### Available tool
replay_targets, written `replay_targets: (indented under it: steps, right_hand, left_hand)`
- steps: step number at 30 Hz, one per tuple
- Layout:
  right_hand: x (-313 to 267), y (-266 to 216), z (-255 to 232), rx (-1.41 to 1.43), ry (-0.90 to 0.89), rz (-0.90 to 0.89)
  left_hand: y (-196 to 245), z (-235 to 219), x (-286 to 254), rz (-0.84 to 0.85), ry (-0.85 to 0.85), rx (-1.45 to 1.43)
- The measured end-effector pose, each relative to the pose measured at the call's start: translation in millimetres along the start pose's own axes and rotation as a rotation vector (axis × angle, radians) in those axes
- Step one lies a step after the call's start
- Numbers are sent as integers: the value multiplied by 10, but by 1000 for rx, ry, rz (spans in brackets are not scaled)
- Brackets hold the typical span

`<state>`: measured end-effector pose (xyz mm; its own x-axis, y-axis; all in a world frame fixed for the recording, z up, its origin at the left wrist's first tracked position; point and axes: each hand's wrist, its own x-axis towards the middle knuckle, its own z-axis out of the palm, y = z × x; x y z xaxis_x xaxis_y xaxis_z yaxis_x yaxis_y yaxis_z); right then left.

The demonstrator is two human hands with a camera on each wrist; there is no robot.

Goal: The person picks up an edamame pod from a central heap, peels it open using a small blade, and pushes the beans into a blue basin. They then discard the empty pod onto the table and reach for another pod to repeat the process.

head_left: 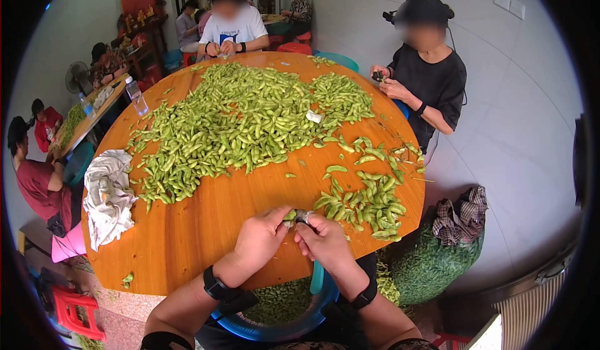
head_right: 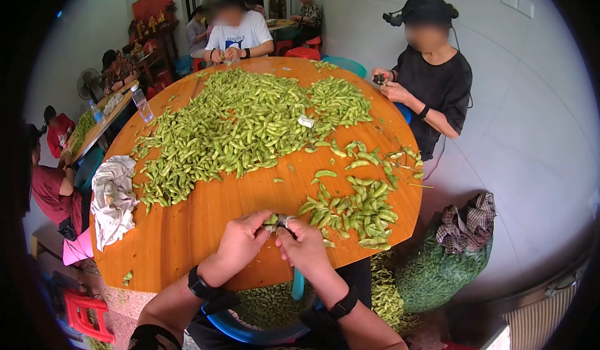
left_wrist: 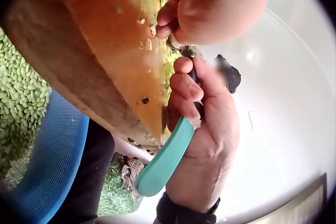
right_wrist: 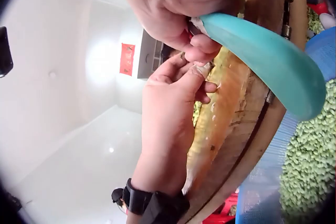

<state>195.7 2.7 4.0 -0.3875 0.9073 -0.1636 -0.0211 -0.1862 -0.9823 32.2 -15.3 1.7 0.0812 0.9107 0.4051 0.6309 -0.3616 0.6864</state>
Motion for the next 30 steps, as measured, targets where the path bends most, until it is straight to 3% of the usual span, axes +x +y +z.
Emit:
replay_targets:
  steps: [9, 12, 14, 20, 25, 30]
  right_hand:
    - [32, 58, 81, -67, 16, -122]
    - [36, 97, 76, -76, 22, -137]
    - [88, 203, 69, -185, 41, -273]
    - [116, 238, 76, -240, 139, -281]
    - [91, 151, 33, -170, 112, -208]
    - [97, 50, -16, 1, -6, 5]
  left_hand:
    - [62, 14, -10, -31, -75, 149]
    - [6, 24, -16, 82, -52, 140]
    - [29, 7, -13, 99, -76, 169]
    - [18, -18, 6, 89, -130, 125]
    - [-71, -43, 30, 106, -178, 56]
    - [-205, -76, 51, -158, -322, -310]
